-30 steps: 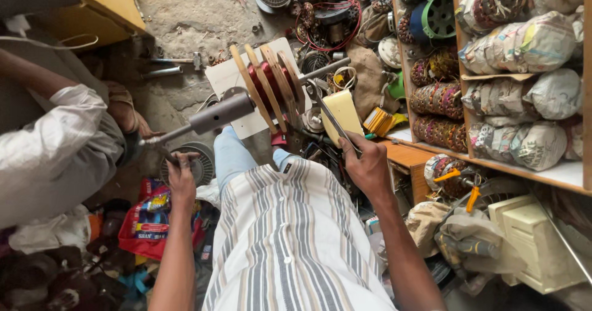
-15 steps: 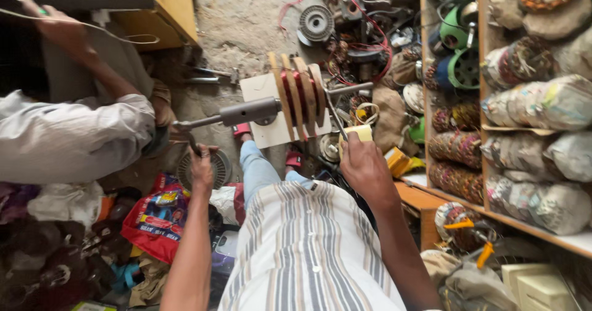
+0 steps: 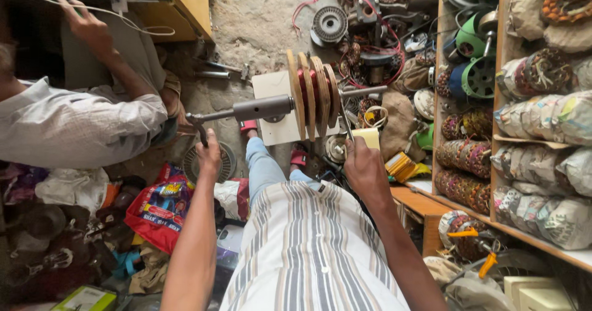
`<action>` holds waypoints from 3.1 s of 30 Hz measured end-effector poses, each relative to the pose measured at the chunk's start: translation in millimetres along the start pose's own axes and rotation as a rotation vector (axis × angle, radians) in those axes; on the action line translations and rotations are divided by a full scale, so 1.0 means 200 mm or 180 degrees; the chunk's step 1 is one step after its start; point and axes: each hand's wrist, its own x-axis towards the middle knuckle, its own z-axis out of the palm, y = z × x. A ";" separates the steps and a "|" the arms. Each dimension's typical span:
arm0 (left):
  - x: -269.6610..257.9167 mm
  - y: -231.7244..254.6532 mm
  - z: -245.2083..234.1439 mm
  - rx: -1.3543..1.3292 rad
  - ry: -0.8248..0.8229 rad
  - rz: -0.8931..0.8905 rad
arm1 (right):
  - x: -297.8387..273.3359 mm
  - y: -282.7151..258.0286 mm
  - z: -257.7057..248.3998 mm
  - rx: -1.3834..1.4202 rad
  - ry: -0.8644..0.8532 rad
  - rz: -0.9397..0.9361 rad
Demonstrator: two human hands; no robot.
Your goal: The person winds red wire onto a wooden bobbin using a manual winding jig. They cut the wire with pliers, remove the bobbin from the jig, and then hand-wind additional wire onto the bobbin on a workbench.
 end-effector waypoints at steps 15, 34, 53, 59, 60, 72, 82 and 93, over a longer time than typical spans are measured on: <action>-0.23 0.13 -0.15 0.0333 -0.0167 0.0032 | 0.58 0.60 0.69 0.0195 -0.0284 -0.0828; -0.09 0.57 -0.08 0.1000 0.0017 0.0453 | 1.26 0.90 0.34 -0.0139 -0.0265 -0.1703; 0.16 0.66 0.02 0.0548 0.0068 0.2439 | 0.18 0.21 -0.57 -0.0353 -0.0384 0.0404; 0.19 0.58 0.00 0.0553 -0.0136 0.1986 | 0.20 -0.20 -0.77 -0.0795 -0.0735 -0.0679; 0.19 0.57 0.01 0.0514 -0.0100 0.1709 | 0.22 -0.24 -0.76 -0.1112 -0.0954 -0.0527; 0.15 0.59 0.04 0.0336 -0.0027 0.1778 | 0.34 -0.44 -0.60 -0.1967 -0.1274 -0.0800; 0.14 0.60 0.00 0.0531 -0.0042 0.2005 | 0.09 -0.18 -0.25 -0.1597 -0.0625 -0.0401; 0.01 0.63 -0.08 0.0361 -0.0660 0.1323 | 0.75 0.51 0.55 -0.0425 -0.0495 0.0106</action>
